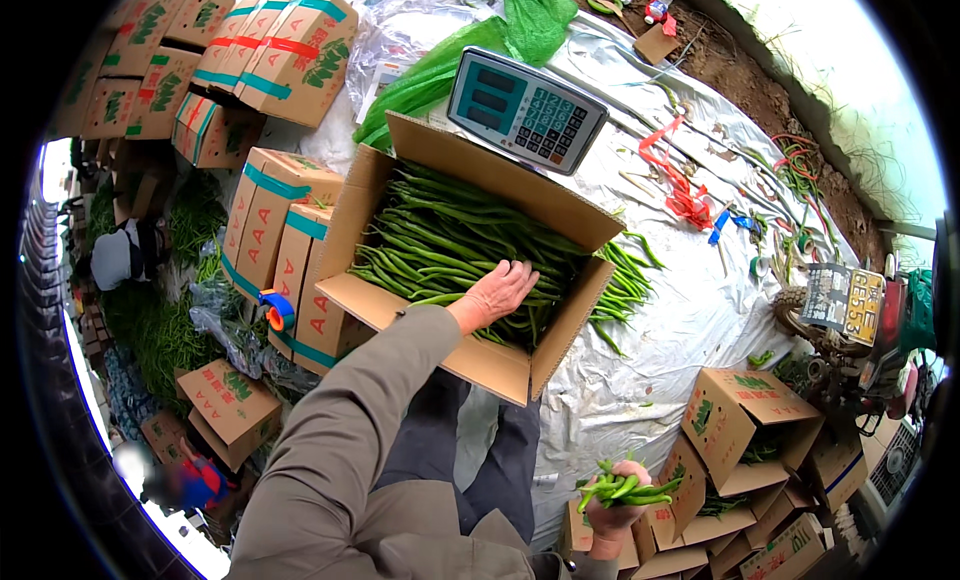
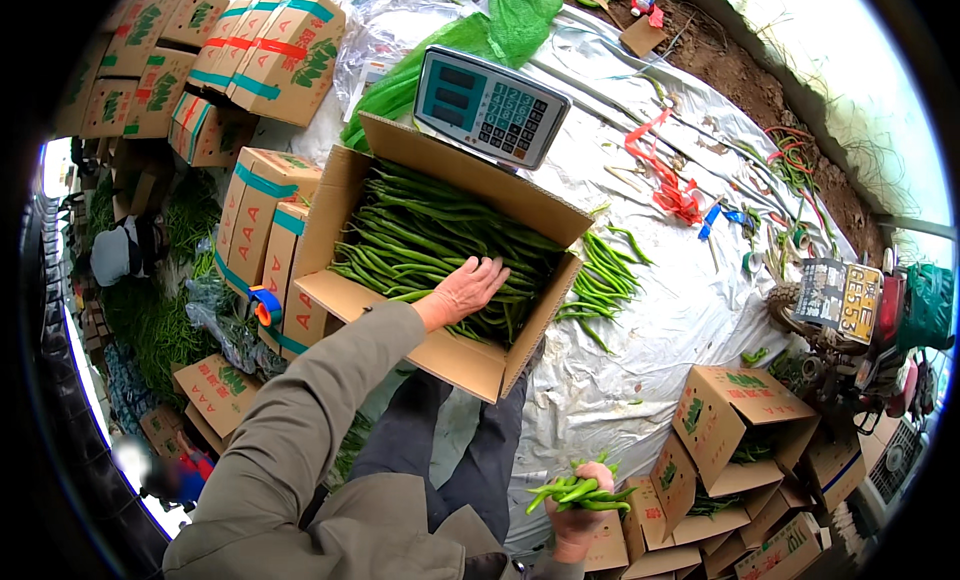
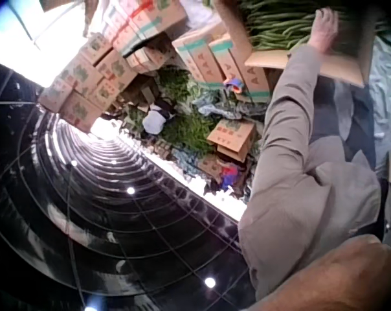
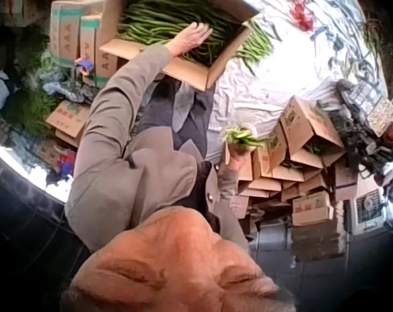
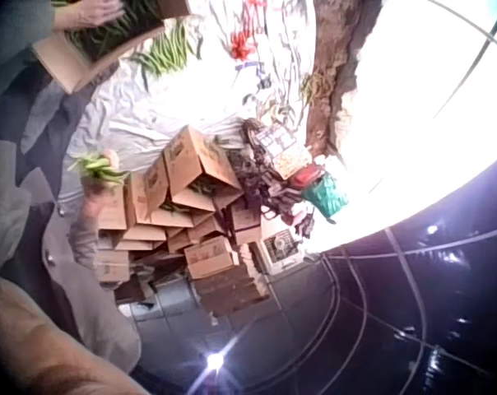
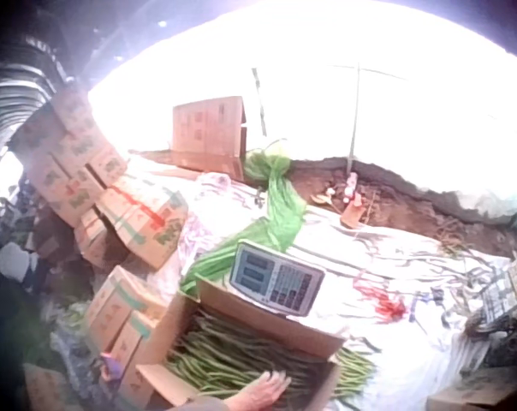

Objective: The person packs green beans into cardboard boxes, seals them with tape, and moves them aside. They repeat this process with multiple boxes, occasionally using a digital scale to weigh the beans before packing.

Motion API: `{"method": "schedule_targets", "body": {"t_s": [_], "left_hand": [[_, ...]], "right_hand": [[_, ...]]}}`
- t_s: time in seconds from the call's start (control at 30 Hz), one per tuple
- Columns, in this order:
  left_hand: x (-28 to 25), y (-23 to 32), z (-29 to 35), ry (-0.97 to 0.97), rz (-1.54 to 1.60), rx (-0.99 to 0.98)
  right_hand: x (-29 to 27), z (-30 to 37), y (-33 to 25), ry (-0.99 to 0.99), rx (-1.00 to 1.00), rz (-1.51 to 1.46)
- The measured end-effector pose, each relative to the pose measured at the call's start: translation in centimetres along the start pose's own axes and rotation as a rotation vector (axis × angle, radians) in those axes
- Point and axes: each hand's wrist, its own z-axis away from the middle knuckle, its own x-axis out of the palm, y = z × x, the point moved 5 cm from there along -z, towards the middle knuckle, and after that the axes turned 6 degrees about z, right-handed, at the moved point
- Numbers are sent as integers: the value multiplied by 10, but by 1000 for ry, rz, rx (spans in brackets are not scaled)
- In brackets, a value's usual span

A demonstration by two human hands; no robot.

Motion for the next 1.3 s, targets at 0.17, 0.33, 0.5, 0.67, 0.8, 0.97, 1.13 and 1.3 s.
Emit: {"method": "schedule_targets", "body": {"t_s": [0.17,0.33,0.5,0.67,0.8,0.97,1.13,1.3], "left_hand": [[36,28,-16,-73,-10,-16],[36,20,-13,-134,43,-71],[26,14,-25,-246,108,-121],[34,23,-15,-198,139,-218],[49,49,10,-208,100,-191],[57,74,31,-25,227,-155],[28,44,-11,97,264,-119],[-4,30,-18,129,635,154]], "right_hand": [[9,12,-4,29,23,-31],[18,6,-17,-5,-40,2],[24,0,-20,-26,-81,-21],[32,7,-16,1,-66,-70],[36,14,-13,-2,-35,-74],[42,10,-11,-23,-25,-47],[43,-3,-24,-29,-32,-48],[49,-31,-57,-231,184,-46]]}}
